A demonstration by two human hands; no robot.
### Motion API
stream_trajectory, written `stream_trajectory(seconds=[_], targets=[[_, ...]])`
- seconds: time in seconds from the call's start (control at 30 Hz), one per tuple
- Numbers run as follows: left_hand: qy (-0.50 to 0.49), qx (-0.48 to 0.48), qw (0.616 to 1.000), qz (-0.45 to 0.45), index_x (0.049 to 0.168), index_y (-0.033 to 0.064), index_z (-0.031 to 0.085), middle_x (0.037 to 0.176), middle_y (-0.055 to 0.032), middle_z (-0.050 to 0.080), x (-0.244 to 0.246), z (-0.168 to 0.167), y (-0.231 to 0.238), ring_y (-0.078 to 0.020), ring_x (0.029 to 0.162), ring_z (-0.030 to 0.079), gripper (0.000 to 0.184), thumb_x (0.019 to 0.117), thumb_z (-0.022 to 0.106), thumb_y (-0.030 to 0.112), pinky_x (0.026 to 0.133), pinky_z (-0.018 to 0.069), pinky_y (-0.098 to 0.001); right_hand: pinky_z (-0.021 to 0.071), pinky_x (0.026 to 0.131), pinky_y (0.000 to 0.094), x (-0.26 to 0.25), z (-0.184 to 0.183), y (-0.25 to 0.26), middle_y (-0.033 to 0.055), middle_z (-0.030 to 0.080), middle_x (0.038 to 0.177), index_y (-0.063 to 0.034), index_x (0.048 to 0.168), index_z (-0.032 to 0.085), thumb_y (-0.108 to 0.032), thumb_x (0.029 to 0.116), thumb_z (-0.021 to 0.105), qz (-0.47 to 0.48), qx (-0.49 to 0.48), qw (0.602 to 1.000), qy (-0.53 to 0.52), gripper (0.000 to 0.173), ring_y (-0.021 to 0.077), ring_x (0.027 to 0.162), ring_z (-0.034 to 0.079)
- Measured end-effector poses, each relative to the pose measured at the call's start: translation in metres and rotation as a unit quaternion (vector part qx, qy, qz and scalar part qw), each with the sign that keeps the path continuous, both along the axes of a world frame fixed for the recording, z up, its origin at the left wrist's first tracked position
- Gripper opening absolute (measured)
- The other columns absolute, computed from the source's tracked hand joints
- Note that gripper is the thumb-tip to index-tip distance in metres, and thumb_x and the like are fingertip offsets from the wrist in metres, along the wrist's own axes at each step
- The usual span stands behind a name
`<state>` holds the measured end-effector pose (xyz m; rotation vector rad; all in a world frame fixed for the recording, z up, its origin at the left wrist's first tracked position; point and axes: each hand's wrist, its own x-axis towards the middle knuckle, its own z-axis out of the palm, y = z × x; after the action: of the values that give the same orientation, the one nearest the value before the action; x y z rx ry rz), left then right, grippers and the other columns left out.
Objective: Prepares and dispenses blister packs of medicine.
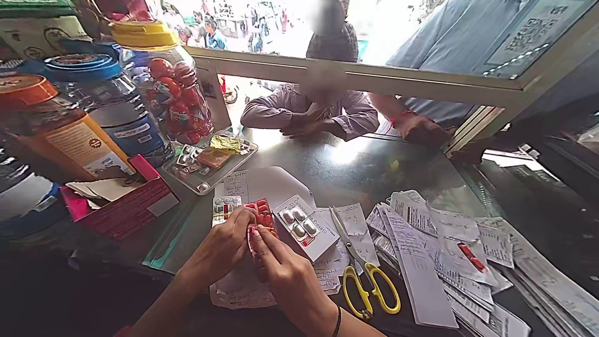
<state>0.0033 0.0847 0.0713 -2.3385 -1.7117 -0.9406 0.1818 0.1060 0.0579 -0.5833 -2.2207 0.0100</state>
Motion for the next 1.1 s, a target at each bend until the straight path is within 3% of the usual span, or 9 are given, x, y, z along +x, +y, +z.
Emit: stream_trajectory(seconds=[0.13,0.4,0.53,0.63,0.7,0.8,0.9,0.97,1.1], targets=[[-0.045,0.011,0.999,0.008,0.105,0.0001,0.062,0.114,-0.0150,0.070,-0.007,-0.001,-0.001,-0.0174,0.096,0.069,0.023,0.1001,0.045,0.015,0.079,0.0551,-0.0253,0.0583,0.084,0.0232,-0.001,-0.006,0.000,0.0127,0.075,0.121,-0.0001,0.117,0.075,0.004,0.0915,0.058,-0.035,0.015,0.999,-0.015,0.031,0.0199,0.105,0.074],[-0.044,0.031,0.999,0.004,0.110,-0.0007,0.061,0.111,-0.0156,0.073,-0.003,-0.007,-0.005,-0.0170,0.088,0.071,0.024,0.1016,0.044,0.013,0.073,0.0549,-0.0241,0.0569,0.073,0.0230,-0.006,0.000,-0.004,0.0078,0.073,0.126,-0.0043,0.119,0.075,0.000,0.0945,0.056,-0.086,0.062,0.989,-0.100,0.031,0.0190,0.102,0.073],[-0.054,0.030,0.998,0.003,0.113,-0.0017,0.059,0.113,-0.0155,0.074,-0.002,-0.011,-0.009,-0.0151,0.090,0.072,0.028,0.1045,0.040,0.017,0.073,0.0548,-0.0238,0.0558,0.065,0.0240,-0.006,0.002,0.002,0.0036,0.075,0.120,-0.0091,0.109,0.079,0.000,0.0910,0.060,-0.058,0.038,0.996,-0.058,0.029,0.0181,0.095,0.073],[-0.045,0.044,0.998,0.022,0.111,-0.0027,0.057,0.112,-0.0163,0.074,0.005,-0.013,-0.008,-0.0153,0.085,0.072,0.028,0.1053,0.039,0.017,0.068,0.0540,-0.0234,0.0560,0.068,0.0232,-0.002,0.002,0.007,0.0000,0.076,0.119,-0.0115,0.104,0.081,0.001,0.0909,0.060,-0.017,0.013,0.999,-0.044,0.027,0.0161,0.101,0.072],[-0.024,0.051,0.998,0.032,0.111,-0.0033,0.057,0.115,-0.0170,0.074,0.009,-0.014,-0.008,-0.0175,0.092,0.075,0.028,0.1045,0.039,0.016,0.072,0.0558,-0.0242,0.0569,0.071,0.0238,0.000,0.001,0.008,0.0000,0.076,0.120,-0.0114,0.104,0.081,0.001,0.0906,0.060,-0.014,-0.010,0.999,-0.030,0.028,0.0165,0.105,0.072],[-0.003,0.054,0.998,0.022,0.117,-0.0037,0.058,0.115,-0.0167,0.073,0.009,-0.014,-0.007,-0.0172,0.084,0.072,0.030,0.1046,0.038,0.016,0.070,0.0545,-0.0240,0.0582,0.071,0.0245,-0.003,-0.002,0.008,0.0014,0.077,0.113,-0.0108,0.103,0.081,0.001,0.0889,0.062,-0.033,-0.029,0.999,0.011,0.027,0.0172,0.101,0.074],[0.005,0.043,0.999,0.000,0.106,-0.0011,0.058,0.123,-0.0199,0.070,0.004,-0.013,-0.006,-0.0194,0.098,0.073,0.025,0.1045,0.040,0.016,0.076,0.0563,-0.0251,0.0584,0.068,0.0238,-0.007,-0.003,0.007,0.0031,0.078,0.107,-0.0101,0.098,0.081,-0.002,0.0893,0.064,-0.051,-0.029,0.998,0.031,0.021,0.0174,0.093,0.075],[0.000,0.027,1.000,-0.009,0.098,-0.0006,0.060,0.127,-0.0225,0.065,0.001,-0.013,-0.005,-0.0211,0.100,0.072,0.024,0.1024,0.043,0.016,0.072,0.0569,-0.0269,0.0575,0.064,0.0237,-0.009,-0.003,0.007,0.0034,0.078,0.104,-0.0097,0.096,0.080,-0.003,0.0903,0.064,-0.061,-0.024,0.997,0.038,0.019,0.0171,0.088,0.075],[-0.003,0.000,1.000,-0.013,0.099,-0.0009,0.063,0.129,-0.0218,0.065,-0.001,-0.010,-0.005,-0.0245,0.107,0.071,0.028,0.1015,0.045,0.021,0.078,0.0581,-0.0319,0.0595,0.068,0.0246,-0.003,0.002,0.004,0.0086,0.077,0.109,-0.0059,0.105,0.077,-0.006,0.0917,0.066,-0.022,-0.060,0.997,0.037,0.017,0.0182,0.088,0.076]])
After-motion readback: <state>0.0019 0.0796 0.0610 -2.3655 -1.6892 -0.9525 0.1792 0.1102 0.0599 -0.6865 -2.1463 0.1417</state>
